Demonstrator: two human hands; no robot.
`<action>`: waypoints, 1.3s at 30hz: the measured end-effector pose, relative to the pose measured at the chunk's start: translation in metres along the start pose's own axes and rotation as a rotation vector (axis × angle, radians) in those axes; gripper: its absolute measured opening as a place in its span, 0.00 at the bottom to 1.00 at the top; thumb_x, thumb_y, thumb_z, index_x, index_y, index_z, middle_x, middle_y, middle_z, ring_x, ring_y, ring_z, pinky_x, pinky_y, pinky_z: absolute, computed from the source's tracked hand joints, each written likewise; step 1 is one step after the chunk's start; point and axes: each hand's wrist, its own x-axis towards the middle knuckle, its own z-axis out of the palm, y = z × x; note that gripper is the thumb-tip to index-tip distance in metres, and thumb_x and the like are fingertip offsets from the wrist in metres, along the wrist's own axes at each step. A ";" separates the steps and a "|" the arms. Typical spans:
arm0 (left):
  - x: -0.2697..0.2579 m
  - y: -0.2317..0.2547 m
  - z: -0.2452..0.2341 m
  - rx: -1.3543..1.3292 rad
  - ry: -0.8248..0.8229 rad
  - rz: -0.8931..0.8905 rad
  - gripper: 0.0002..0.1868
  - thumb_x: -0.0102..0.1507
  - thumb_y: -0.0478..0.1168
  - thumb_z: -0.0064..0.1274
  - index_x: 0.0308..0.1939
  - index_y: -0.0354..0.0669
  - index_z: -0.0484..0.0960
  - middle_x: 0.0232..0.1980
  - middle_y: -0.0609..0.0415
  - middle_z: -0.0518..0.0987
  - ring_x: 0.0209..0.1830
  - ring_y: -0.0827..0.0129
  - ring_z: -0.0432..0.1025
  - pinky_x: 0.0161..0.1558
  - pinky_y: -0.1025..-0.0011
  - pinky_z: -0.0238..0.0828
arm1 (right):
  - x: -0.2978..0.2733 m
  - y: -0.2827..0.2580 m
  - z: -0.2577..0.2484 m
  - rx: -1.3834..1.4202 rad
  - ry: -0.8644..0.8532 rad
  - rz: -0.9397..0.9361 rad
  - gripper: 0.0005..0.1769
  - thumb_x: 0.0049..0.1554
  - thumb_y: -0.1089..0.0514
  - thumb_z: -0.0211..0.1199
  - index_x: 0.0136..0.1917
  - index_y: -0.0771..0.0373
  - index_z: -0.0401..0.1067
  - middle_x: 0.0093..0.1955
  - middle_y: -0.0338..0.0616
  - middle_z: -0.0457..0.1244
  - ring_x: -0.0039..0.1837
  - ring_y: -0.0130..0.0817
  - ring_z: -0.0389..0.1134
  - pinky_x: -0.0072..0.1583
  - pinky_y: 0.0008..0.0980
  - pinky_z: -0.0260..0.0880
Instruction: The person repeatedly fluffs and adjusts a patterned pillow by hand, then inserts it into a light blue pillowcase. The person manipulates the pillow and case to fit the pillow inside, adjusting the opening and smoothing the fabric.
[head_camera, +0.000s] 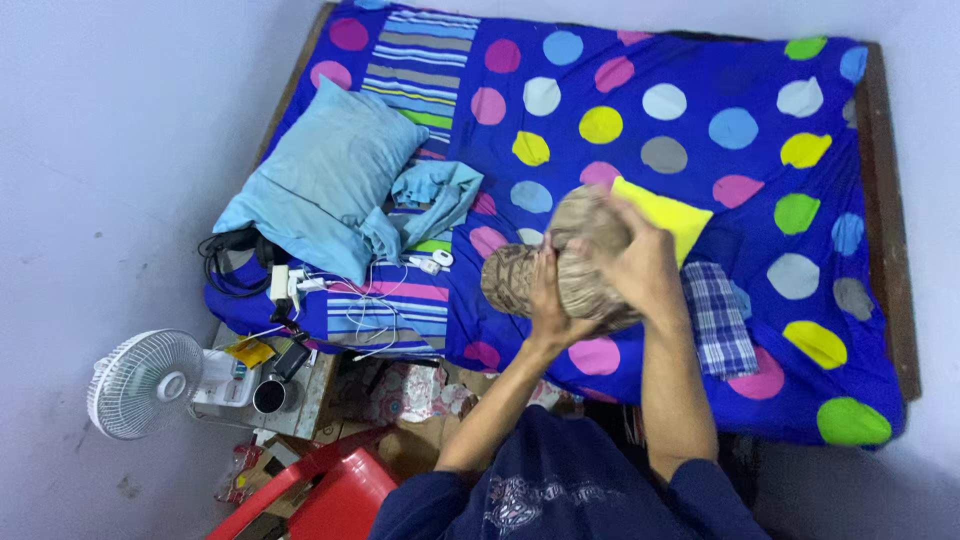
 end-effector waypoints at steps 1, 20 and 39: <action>-0.006 -0.011 -0.002 -0.037 0.038 -0.163 0.53 0.59 0.54 0.74 0.79 0.34 0.62 0.73 0.30 0.71 0.74 0.38 0.70 0.75 0.47 0.68 | -0.001 0.000 -0.004 0.090 -0.183 -0.038 0.39 0.56 0.55 0.79 0.77 0.64 0.70 0.69 0.50 0.72 0.68 0.35 0.74 0.70 0.36 0.72; 0.054 -0.061 -0.074 -0.501 0.123 -0.477 0.55 0.49 0.37 0.77 0.75 0.43 0.61 0.63 0.53 0.82 0.62 0.68 0.77 0.66 0.67 0.73 | 0.022 0.250 0.115 1.204 -0.293 0.477 0.40 0.74 0.33 0.45 0.82 0.69 0.63 0.78 0.53 0.64 0.76 0.44 0.64 0.78 0.47 0.60; 0.092 -0.033 -0.033 -0.293 0.481 -0.476 0.20 0.61 0.28 0.63 0.59 0.34 0.86 0.56 0.48 0.89 0.56 0.65 0.83 0.61 0.67 0.78 | -0.057 0.296 0.086 0.780 0.611 0.368 0.52 0.65 0.21 0.35 0.90 0.52 0.45 0.90 0.42 0.49 0.90 0.40 0.46 0.83 0.48 0.40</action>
